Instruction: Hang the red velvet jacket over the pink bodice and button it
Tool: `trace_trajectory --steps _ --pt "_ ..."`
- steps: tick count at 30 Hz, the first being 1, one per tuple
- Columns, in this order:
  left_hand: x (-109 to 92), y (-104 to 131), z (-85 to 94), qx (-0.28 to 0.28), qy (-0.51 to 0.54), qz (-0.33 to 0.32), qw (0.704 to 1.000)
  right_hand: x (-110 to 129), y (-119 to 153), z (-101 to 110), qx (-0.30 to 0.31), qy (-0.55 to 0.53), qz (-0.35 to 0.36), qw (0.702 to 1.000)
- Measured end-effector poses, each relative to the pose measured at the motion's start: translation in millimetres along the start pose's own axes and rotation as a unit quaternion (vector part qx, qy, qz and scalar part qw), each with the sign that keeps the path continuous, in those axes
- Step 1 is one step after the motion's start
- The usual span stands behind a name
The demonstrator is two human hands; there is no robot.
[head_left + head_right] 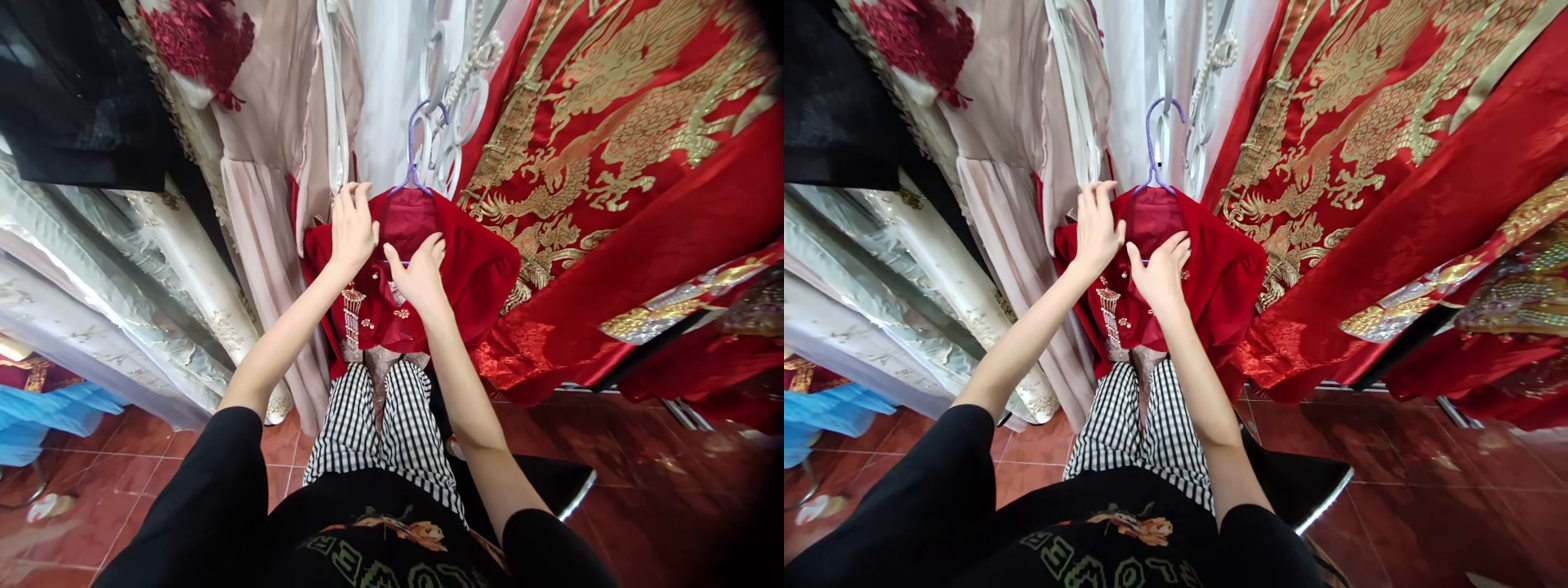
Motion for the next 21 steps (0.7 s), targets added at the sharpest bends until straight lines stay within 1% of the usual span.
trace_trajectory --steps 1,2,3,5,8,9,10,11,12,13,14,15,16,17,19,20,21 --pt "3.1 -0.1 -4.5 0.002 0.007 0.005 1.000 -5.3 0.1 1.4 -0.015 0.029 -0.011 0.999" --pt "6.3 0.5 -8.5 0.008 0.013 0.010 1.000 -11.3 -0.5 7.5 -0.032 0.054 -0.019 0.998" --pt "9.9 1.7 -11.4 0.016 0.016 0.016 1.000 -17.6 -2.6 17.1 -0.047 0.077 -0.027 0.996" --pt "17.4 4.8 -13.6 0.035 0.017 0.034 0.999 -30.8 -13.9 42.7 -0.067 0.131 -0.051 0.988" --pt "29.5 6.7 -9.8 0.066 0.015 0.083 0.994 -47.3 -49.2 87.5 -0.087 0.205 -0.110 0.969" --pt "33.6 5.8 -7.2 0.073 0.016 0.104 0.992 -49.0 -64.4 99.9 -0.085 0.215 -0.120 0.965" --pt "37.8 3.7 -4.0 0.075 0.020 0.126 0.989 -48.9 -80.2 108.9 -0.071 0.217 -0.122 0.966" --pt "42.6 0.9 -0.6 0.071 0.029 0.150 0.986 -48.8 -95.2 112.2 -0.032 0.213 -0.123 0.969" --pt "48.5 -2.4 2.6 0.064 0.045 0.177 0.981 -50.8 -107.1 109.0 0.039 0.205 -0.135 0.969" --pt "56.0 -5.5 5.0 0.052 0.072 0.210 0.974 -55.3 -112.3 99.7 0.139 0.189 -0.163 0.958" --pt "65.2 -7.5 6.1 0.036 0.111 0.249 0.962 -57.1 -111.2 90.0 0.234 0.167 -0.188 0.939" --pt "75.5 -8.1 5.5 0.018 0.162 0.292 0.942 -55.4 -106.1 82.1 0.309 0.140 -0.206 0.918" --pt "86.0 -7.4 3.9 -0.004 0.222 0.335 0.916 -50.0 -100.5 76.5 0.356 0.111 -0.212 0.903" --pt "95.6 -5.6 1.8 -0.027 0.287 0.371 0.883 -41.4 -96.7 73.2 0.374 0.083 -0.202 0.901" --pt "110.5 -0.4 2.9 -0.074 0.401 0.408 0.817 -21.2 -92.1 68.9 0.367 0.037 -0.153 0.917" --pt "116.1 3.5 8.9 -0.093 0.437 0.410 0.795 -12.4 -89.6 66.5 0.361 0.022 -0.125 0.924" --pt "120.7 9.1 20.2 -0.111 0.455 0.404 0.786 -5.7 -87.2 63.8 0.357 0.012 -0.099 0.929"
Point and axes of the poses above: each hand's wrist, its own y-axis away from the middle knuckle, its own z-axis out of the back of the hand, x = y × z, the point moved 9 cm from there along -y, towards the middle knuckle, and after that the axes turned 7 degrees about -z, right-handed, at the moved point
